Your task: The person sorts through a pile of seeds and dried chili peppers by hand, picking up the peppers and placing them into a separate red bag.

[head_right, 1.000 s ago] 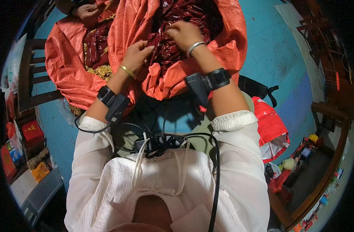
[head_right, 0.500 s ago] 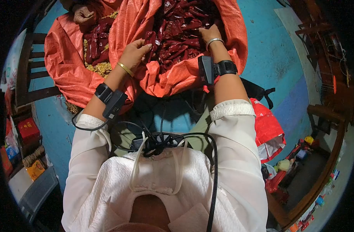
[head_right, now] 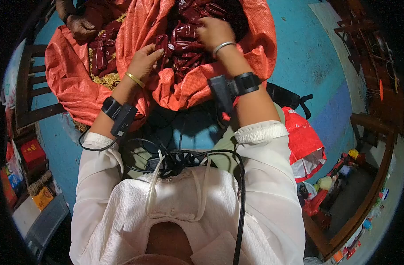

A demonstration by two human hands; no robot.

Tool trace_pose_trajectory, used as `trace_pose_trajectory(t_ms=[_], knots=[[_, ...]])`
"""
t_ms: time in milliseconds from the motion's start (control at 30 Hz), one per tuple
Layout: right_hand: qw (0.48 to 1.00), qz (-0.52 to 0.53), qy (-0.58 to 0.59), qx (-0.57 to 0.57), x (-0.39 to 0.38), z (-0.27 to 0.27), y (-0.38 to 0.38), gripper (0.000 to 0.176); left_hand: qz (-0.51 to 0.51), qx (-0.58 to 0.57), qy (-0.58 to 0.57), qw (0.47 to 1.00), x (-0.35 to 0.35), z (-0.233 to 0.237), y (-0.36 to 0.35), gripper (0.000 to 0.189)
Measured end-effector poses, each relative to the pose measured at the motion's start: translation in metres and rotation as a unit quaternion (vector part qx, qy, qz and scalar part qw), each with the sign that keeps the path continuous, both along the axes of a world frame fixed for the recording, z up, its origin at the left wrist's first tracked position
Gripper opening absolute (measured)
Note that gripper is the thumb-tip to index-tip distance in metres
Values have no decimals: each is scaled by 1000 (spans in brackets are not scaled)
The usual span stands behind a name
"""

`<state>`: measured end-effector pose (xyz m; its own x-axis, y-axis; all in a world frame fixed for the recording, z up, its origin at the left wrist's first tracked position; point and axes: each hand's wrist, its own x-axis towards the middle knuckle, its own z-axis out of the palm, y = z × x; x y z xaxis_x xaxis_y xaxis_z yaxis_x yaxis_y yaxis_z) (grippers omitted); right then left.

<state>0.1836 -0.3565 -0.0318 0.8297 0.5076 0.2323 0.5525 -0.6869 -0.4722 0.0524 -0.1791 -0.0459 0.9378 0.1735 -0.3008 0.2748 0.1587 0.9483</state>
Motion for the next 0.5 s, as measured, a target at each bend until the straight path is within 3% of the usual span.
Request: trace_pose_trajectory(t_ms=[100, 167, 233, 300, 367, 500], knots=[[997, -70, 18, -16, 37, -19, -32, 30, 10, -3, -1, 1000, -1, 5, -2, 16], [990, -100, 23, -93, 40, -32, -41, 33, 16, -8, -3, 1000, -2, 3, 0, 16], [985, -94, 66, -132, 34, -32, -36, 34, 0, 53, 2, 999, 0, 1, 2, 15], [976, -86, 108, -171, 25, -27, -31, 36, 16, 40, 8, 999, -1, 4, -1, 15], [955, -43, 140, -257, 17, -11, -25, 54, 31, 28, 13, 999, -2, 8, -2, 15], [961, -27, 102, -255, 12, -19, -22, 45, -1, 18, 2, 1000, -2, 7, 0, 16]])
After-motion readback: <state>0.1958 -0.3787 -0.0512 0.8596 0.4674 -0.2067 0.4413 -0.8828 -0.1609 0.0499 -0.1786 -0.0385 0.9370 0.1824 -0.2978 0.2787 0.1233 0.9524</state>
